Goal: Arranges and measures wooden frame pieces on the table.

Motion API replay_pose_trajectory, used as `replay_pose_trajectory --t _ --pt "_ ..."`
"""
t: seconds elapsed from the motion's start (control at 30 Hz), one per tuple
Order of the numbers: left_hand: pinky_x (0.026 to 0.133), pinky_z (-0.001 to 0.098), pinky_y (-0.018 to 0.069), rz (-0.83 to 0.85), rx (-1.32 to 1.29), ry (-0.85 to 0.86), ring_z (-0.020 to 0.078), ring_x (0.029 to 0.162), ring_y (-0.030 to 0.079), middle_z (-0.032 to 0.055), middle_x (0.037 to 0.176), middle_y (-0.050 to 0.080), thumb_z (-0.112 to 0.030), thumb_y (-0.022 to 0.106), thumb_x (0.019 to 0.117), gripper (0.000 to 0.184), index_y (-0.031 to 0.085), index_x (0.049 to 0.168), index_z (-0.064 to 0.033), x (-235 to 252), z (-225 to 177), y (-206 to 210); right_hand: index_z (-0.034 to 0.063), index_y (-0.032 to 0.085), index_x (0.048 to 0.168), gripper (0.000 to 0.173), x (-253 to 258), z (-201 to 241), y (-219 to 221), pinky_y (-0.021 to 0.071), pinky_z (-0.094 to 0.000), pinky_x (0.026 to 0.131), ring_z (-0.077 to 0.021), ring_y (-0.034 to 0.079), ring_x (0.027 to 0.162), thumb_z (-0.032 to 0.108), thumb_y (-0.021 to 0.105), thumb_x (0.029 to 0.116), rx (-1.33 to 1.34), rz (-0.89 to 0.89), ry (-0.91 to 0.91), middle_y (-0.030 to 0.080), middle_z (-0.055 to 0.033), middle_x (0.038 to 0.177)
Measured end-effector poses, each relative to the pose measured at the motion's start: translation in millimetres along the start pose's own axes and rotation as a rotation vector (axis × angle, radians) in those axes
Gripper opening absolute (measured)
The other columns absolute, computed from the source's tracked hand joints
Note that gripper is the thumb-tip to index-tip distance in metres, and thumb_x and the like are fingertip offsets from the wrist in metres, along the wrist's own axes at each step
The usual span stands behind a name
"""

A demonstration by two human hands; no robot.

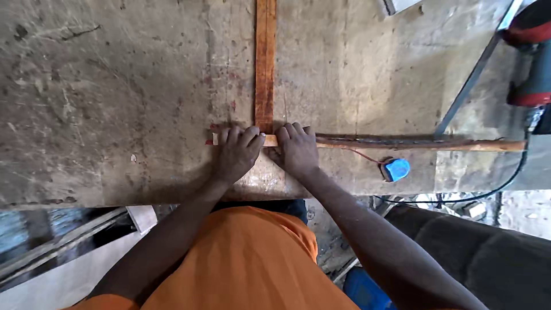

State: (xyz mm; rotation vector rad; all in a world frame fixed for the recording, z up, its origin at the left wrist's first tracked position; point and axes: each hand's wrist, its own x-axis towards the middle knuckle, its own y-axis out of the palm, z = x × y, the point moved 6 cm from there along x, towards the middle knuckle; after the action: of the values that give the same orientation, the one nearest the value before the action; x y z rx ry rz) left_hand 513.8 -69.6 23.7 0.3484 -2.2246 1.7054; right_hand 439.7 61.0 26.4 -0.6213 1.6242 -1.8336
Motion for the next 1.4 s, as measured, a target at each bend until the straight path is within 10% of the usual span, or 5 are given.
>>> replay_pose_trajectory --t 1.4 --pt "0.098 0.0485 0.0426 -0.017 -0.011 0.083 0.0256 0.107 0.063 -0.001 0.127 0.07 -0.024 0.063 0.1006 0.022 0.074 0.12 -0.022 -7.6 -0.6 3.4 0.0041 0.064 0.106 0.041 -3.0 2.0 2.1 0.0472 -0.0554 0.081 -0.039 0.064 0.103 0.043 0.067 0.0932 -0.022 0.007 -0.002 0.066 -0.0179 0.106"
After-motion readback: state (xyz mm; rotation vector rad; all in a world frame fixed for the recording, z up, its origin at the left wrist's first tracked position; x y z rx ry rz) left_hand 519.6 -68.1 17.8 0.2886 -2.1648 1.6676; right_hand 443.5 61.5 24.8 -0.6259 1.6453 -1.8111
